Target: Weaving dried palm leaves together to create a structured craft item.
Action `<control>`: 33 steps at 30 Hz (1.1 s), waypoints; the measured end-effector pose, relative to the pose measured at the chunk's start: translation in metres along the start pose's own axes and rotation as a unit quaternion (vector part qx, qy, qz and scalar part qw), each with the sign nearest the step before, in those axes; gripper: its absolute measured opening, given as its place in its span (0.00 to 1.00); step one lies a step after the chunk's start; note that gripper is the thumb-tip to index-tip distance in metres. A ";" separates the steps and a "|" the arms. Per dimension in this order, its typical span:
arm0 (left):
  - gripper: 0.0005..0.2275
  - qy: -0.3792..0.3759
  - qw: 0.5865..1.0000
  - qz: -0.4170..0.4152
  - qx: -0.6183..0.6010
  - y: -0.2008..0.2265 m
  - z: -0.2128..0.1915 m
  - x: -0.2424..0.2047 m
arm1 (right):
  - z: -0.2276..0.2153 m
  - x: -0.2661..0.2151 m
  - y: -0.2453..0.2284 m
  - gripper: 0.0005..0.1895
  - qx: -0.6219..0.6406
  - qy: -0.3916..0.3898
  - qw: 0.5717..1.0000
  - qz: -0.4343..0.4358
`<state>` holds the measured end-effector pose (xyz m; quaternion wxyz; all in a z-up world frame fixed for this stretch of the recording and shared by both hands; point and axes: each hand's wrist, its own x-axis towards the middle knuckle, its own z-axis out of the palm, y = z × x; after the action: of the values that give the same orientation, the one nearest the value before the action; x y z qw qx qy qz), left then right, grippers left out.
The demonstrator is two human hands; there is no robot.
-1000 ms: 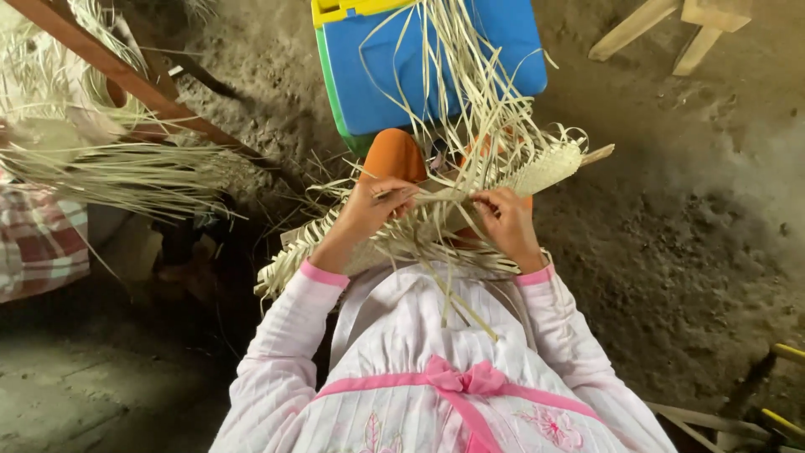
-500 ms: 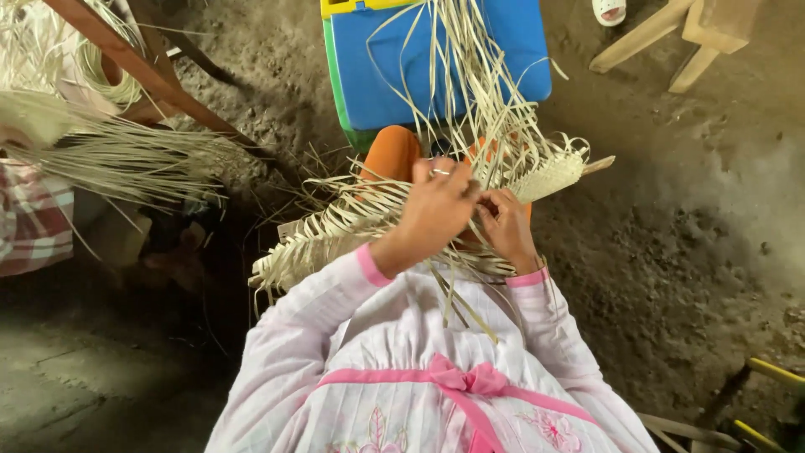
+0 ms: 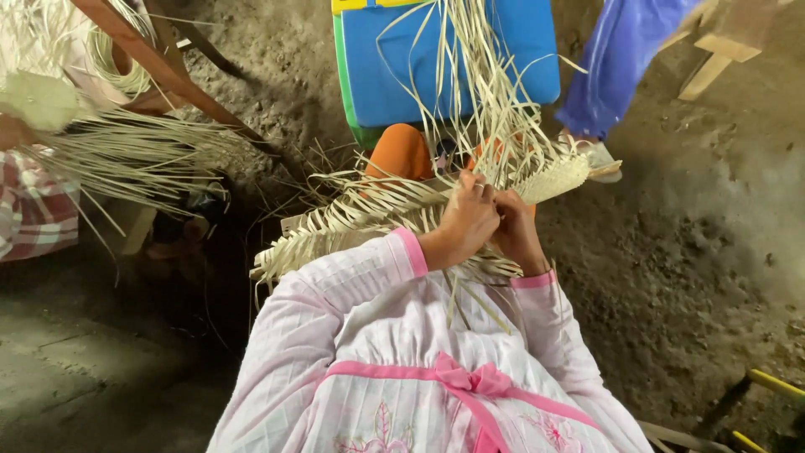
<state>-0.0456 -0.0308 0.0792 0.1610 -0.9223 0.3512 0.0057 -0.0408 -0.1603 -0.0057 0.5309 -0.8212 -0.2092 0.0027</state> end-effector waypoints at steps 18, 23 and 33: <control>0.14 -0.222 0.928 -0.016 -0.299 -0.165 0.027 -0.051 | -0.001 0.004 -0.015 0.07 -0.059 -0.025 0.995 0.078; 0.15 -0.210 0.966 -0.149 -0.021 -0.173 0.055 -0.073 | 0.000 0.005 -0.005 0.06 -0.098 -0.029 0.992 0.077; 0.03 0.266 0.951 -0.088 -0.128 -0.058 0.064 -0.004 | 0.006 0.005 0.002 0.04 -0.112 -0.012 0.992 0.057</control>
<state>-0.0048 0.0317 0.0361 -0.0579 -0.9306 0.2950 -0.2089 -0.0367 -0.1537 -0.0092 0.4320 -0.8859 -0.1679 0.0194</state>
